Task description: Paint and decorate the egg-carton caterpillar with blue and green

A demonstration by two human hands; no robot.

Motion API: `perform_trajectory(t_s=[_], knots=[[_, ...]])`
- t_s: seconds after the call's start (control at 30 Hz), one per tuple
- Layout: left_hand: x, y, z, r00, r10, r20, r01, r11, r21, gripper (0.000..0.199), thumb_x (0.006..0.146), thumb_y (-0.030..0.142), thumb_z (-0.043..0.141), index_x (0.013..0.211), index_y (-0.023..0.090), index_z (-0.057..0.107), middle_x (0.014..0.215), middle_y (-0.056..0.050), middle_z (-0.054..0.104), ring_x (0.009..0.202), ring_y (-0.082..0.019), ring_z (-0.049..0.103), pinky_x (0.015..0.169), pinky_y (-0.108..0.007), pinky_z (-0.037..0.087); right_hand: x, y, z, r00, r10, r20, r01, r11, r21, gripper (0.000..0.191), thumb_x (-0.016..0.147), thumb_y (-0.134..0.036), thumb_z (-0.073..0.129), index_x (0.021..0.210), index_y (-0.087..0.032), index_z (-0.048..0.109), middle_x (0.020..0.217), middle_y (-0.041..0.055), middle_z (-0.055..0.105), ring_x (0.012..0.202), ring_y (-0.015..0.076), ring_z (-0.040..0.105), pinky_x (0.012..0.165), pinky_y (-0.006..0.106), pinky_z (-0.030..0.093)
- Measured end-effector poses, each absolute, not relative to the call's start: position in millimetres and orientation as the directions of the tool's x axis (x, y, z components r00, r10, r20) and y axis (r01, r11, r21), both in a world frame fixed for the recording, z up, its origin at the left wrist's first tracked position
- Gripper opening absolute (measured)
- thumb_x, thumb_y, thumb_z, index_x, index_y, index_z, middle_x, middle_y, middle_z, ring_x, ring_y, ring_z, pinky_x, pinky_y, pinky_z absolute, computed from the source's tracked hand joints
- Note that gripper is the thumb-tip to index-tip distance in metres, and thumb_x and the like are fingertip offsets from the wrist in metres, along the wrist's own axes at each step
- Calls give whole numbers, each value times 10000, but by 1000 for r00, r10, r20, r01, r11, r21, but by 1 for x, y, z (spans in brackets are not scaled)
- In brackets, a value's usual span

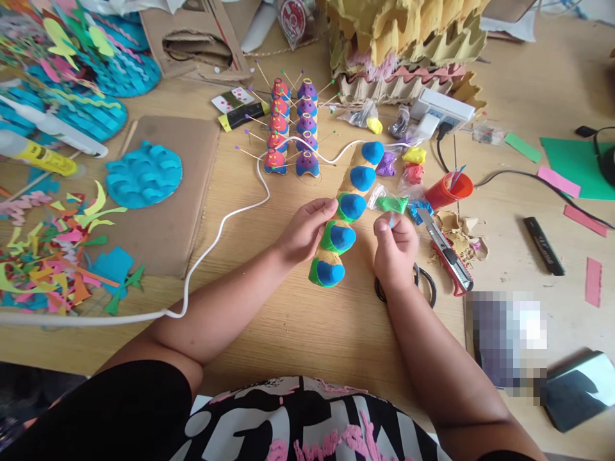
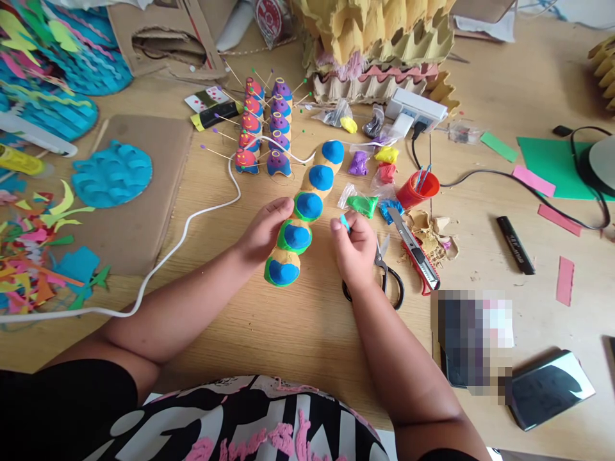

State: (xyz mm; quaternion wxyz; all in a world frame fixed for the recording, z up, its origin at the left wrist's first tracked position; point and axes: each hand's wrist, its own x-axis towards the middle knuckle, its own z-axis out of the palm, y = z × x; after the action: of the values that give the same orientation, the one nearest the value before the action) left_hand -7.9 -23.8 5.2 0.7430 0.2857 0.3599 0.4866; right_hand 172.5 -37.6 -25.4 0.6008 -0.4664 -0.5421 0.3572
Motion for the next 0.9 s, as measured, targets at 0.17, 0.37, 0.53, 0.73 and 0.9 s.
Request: perform_trajectory(t_s=[0.17, 0.37, 0.53, 0.73, 0.9], knots=[[-5, -21, -3, 277, 912, -303, -574, 410, 709, 415, 936, 492, 886, 801, 213, 610, 709, 31, 679, 630, -100, 630, 645, -243, 500, 172, -27, -30, 157, 969, 191, -64, 203, -977, 723, 978, -835, 636, 636, -262, 357, 634, -24, 380, 618, 156, 372, 608, 349, 359], [-2, -22, -12, 325, 920, -221, -585, 379, 718, 521, 779, 549, 1010, 748, 196, 627, 716, 33, 687, 706, -116, 680, 687, -248, 545, 170, -29, -26, -27, 999, 41, -167, 36, -985, 634, 941, -860, 661, 764, -275, 490, 657, -41, 412, 593, 146, 370, 555, 325, 326], [-3, -23, -15, 382, 906, -184, -535, 379, 755, 584, 644, 644, 1054, 803, 171, 752, 789, -24, 761, 744, -153, 705, 714, -282, 578, 171, -29, -18, -189, 982, 15, -302, -44, -952, 685, 886, -806, 773, 737, -284, 356, 635, -89, 230, 547, 123, 261, 525, 313, 335], [-4, -21, -18, 418, 883, -213, -553, 434, 711, 507, 788, 627, 975, 833, 172, 757, 844, -47, 796, 773, -174, 728, 721, -292, 579, 171, -27, -18, -194, 979, -60, -363, -128, -923, 709, 737, -800, 902, 734, -285, 414, 611, -99, 254, 545, 115, 265, 522, 298, 329], [-7, -19, -23, 448, 861, -241, -543, 476, 691, 447, 795, 525, 994, 794, 147, 755, 780, -45, 749, 714, -153, 686, 660, -273, 541, 172, -27, -18, -222, 969, -108, -359, -184, -915, 686, 689, -777, 943, 730, -274, 478, 619, -86, 341, 563, 118, 301, 552, 299, 366]])
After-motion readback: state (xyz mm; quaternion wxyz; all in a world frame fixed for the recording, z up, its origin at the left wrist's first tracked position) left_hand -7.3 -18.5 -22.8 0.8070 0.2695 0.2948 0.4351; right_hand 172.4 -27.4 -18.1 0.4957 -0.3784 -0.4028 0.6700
